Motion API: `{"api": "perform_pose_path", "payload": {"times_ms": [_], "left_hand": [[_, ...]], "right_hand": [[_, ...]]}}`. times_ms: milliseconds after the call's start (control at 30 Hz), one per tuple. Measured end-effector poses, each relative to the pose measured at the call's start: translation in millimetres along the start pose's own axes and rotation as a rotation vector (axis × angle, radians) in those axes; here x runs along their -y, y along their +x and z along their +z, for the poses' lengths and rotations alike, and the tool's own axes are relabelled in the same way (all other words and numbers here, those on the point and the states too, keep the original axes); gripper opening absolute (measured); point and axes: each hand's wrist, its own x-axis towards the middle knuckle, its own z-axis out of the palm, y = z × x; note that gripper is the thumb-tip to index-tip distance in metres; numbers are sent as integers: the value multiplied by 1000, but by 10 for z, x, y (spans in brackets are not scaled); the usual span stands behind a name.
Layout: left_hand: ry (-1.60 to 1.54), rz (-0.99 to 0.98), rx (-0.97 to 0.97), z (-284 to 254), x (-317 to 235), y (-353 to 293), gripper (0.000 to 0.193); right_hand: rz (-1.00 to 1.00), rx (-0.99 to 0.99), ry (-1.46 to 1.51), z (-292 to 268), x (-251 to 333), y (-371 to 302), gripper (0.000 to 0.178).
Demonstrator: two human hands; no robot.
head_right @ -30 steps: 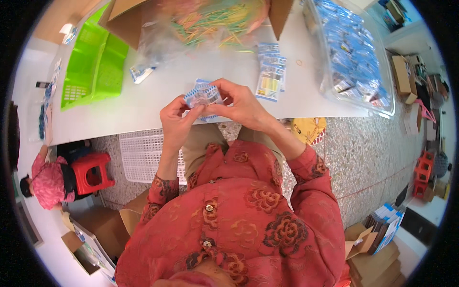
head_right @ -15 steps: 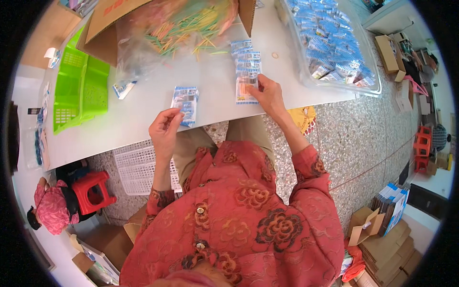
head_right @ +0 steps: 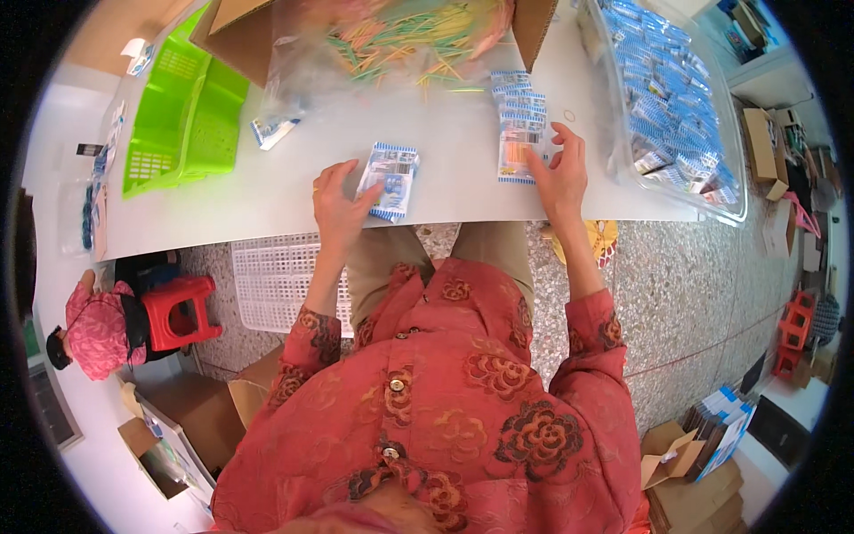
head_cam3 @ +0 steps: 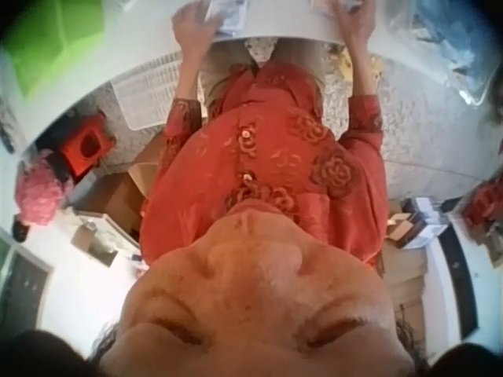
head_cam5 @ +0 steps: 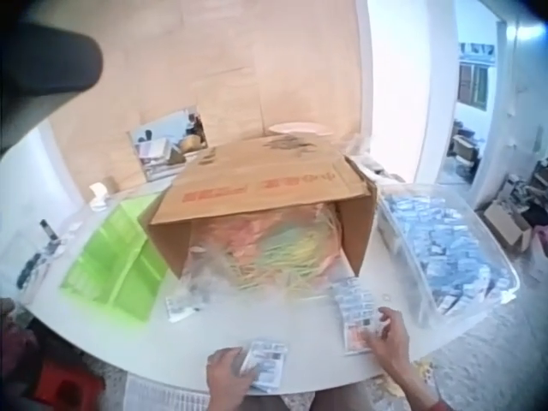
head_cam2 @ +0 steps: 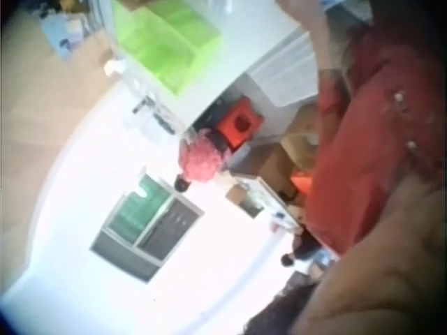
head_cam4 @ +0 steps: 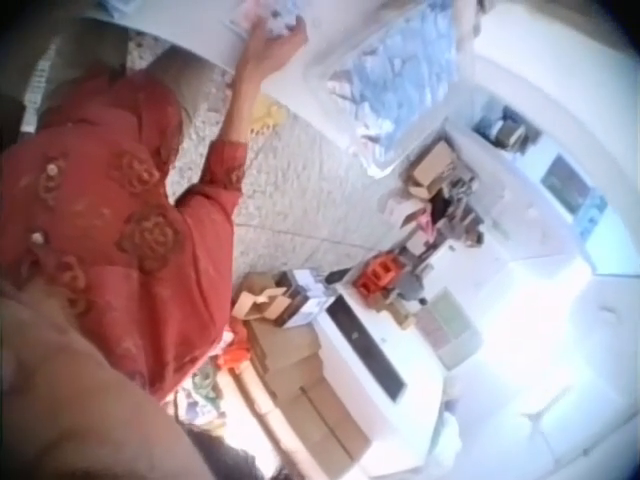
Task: Packaging small plastic packets by grouping them together using rubber bands.
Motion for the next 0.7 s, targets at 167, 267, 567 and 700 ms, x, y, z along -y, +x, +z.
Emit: {"api": "perform_pose_path", "payload": {"times_ms": [167,267,567,700], "left_hand": [[107,36,-6,46,-55,-35,53],[25,-1,8,41,-52,-37,47],[-69,100,-29,41,33,-147,36],[-66,106,-38,40,-3,-166,38]], "right_hand": [[-135,26,92,171,296,-140,47],[-221,220,124,399,592,-192,42],[-323,413,70,948,801,-100,19],[-366,393,39,921,884,-89,14]]}}
